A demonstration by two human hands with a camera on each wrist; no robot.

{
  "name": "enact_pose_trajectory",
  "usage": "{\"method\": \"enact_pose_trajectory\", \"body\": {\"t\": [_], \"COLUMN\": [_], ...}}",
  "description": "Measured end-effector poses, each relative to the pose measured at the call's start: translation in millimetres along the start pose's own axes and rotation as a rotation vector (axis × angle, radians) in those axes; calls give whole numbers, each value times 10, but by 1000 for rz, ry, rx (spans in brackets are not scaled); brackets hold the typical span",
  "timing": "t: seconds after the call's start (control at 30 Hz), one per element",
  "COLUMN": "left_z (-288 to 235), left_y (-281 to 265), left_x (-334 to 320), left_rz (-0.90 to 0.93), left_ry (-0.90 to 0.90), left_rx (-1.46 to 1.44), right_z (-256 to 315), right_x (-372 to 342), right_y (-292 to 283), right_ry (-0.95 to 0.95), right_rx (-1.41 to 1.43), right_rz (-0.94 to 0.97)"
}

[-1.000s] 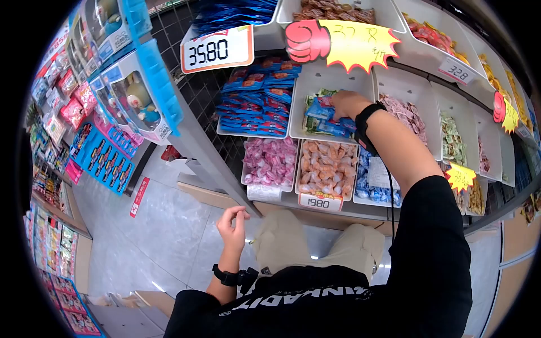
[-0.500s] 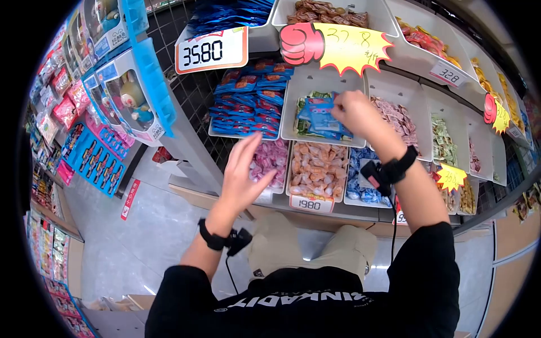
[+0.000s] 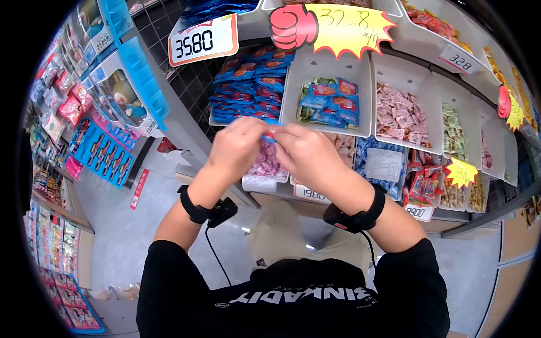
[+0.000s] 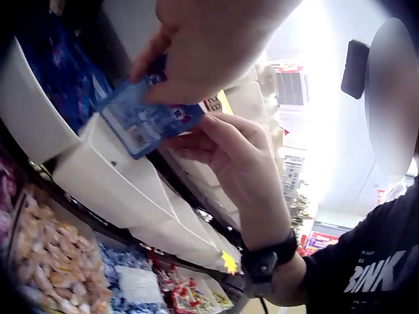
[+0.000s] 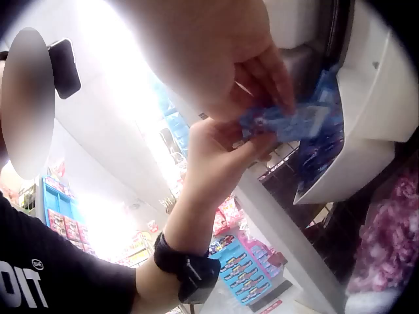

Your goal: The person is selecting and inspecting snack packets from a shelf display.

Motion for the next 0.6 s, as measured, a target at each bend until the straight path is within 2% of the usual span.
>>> {"method": "enact_pose_trajectory", "body": {"t": [0.03, 0.1, 0.2, 0.33, 0.6], "left_z": [115, 409, 810, 1049, 1217], "left_y": [-64, -164, -205, -124, -15], "left_x": [-3, 12, 74, 195, 321], "left_rz": [-67, -171, -242, -133, -96], "left_ry": [-9, -29, -104, -218, -183], "left_rx": [-36, -5, 66, 105, 175], "right_z": [15, -8, -54, -73, -54], "right_x": [-29, -156, -419, -746, -948], "right_y": [1, -97, -231, -311, -444], "right_ry": [2, 128, 231, 370, 410], "right_rx": [12, 70, 92, 99, 80], "right_rz": [-10, -98, -121, -119, -129]}}
Point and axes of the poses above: each hand's wrist, its own x-axis towards the middle knuckle, its own y-axis out of the palm, z = x × y, the point moved 4 cm from there along x, towards the middle knuckle, and after that the axes turned 14 degrees about -y, right-handed, at the moved point
